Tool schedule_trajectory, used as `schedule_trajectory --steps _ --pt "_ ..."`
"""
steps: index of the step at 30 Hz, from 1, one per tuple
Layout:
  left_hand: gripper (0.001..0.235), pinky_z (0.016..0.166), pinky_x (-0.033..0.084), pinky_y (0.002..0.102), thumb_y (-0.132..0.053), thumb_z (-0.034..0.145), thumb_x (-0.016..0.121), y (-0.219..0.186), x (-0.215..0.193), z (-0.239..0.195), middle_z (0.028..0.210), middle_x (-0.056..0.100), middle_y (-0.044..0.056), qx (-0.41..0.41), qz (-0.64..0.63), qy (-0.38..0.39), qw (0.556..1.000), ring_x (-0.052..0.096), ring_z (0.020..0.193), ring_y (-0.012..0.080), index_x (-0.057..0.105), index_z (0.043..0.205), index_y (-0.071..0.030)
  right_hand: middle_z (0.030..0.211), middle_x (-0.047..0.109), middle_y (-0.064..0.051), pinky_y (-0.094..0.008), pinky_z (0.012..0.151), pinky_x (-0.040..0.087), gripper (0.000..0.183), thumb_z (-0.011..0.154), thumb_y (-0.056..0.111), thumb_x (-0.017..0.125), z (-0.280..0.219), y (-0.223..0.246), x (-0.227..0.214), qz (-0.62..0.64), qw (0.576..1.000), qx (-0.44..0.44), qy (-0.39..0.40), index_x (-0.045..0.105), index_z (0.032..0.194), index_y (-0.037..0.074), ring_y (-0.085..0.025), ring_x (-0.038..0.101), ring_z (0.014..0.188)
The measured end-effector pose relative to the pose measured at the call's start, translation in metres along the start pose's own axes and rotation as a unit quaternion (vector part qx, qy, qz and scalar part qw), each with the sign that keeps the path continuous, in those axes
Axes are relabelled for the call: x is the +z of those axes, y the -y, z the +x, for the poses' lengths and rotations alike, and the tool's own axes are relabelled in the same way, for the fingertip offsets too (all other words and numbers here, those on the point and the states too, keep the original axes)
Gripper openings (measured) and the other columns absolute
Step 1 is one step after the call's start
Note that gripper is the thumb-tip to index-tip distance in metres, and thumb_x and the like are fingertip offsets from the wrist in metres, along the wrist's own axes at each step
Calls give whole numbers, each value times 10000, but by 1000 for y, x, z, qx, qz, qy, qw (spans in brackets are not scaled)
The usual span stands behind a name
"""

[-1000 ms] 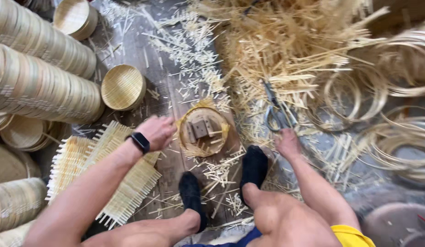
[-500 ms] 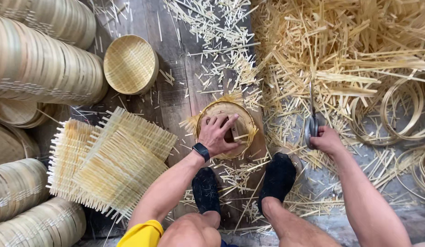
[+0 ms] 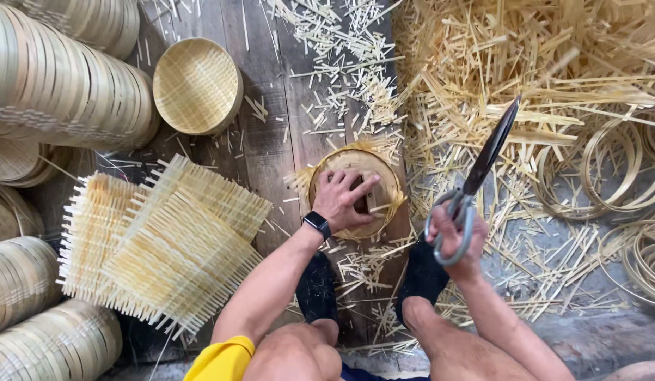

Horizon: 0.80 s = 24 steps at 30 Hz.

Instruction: The person assembles a circular bamboo basket component by placing a woven mat onto a wooden mold, fitting a bamboo hoop over it, and trimming the excess bamboo with shears.

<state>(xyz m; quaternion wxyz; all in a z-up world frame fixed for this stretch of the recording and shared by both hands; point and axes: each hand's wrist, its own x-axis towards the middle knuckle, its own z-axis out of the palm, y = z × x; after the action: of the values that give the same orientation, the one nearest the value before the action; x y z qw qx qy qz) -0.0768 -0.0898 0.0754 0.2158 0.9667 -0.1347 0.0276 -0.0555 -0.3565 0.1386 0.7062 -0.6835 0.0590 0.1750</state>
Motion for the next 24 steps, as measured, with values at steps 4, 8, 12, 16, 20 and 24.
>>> schedule_trajectory --steps 4,8,12,16,20,24 --pt "996 1049 362 550 -606 582 874 10 -1 -3 1279 605 36 19 0 33 999 560 1182 288 516 1481 -368 630 608 -41 -262 383 451 241 861 202 775 19 -21 15 -61 949 299 85 640 897 5 -114 554 456" --pt "964 1078 338 561 -582 609 911 10 -13 3 1271 606 61 30 -17 67 997 545 1220 306 520 1462 -361 608 580 -90 -274 398 448 358 887 269 799 35 -6 -4 -212 902 358 118 635 876 -50 -157 540 452" --pt "999 1141 203 675 -534 474 927 3 -38 18 1376 560 28 113 16 164 980 447 1357 331 510 1377 -451 623 603 -48 -247 404 478 247 891 262 732 24 18 -8 -167 965 196 49 628 927 41 -126 568 464" --pt "1259 1180 173 632 -444 511 953 -25 -47 0 1592 229 284 -112 -13 182 977 211 1479 487 277 1553 -237 720 604 -10 -214 467 540 243 976 264 708 5 10 5 -14 997 -77 23 599 959 48 -74 608 567" --pt "1293 1195 275 564 -359 629 949 -20 -11 -17 1498 297 287 -206 -73 -9 976 296 1405 490 172 1579 44 703 588 -6 -202 432 408 213 942 247 678 13 -19 30 -38 992 62 101 667 916 36 -65 559 540" --pt "1278 1197 321 541 -236 571 951 -11 2 -32 1482 354 260 -190 -68 10 979 338 1384 479 207 1579 11 610 576 -67 -268 404 437 346 905 296 769 33 -23 38 -178 916 333 134 659 812 -18 -150 535 474"
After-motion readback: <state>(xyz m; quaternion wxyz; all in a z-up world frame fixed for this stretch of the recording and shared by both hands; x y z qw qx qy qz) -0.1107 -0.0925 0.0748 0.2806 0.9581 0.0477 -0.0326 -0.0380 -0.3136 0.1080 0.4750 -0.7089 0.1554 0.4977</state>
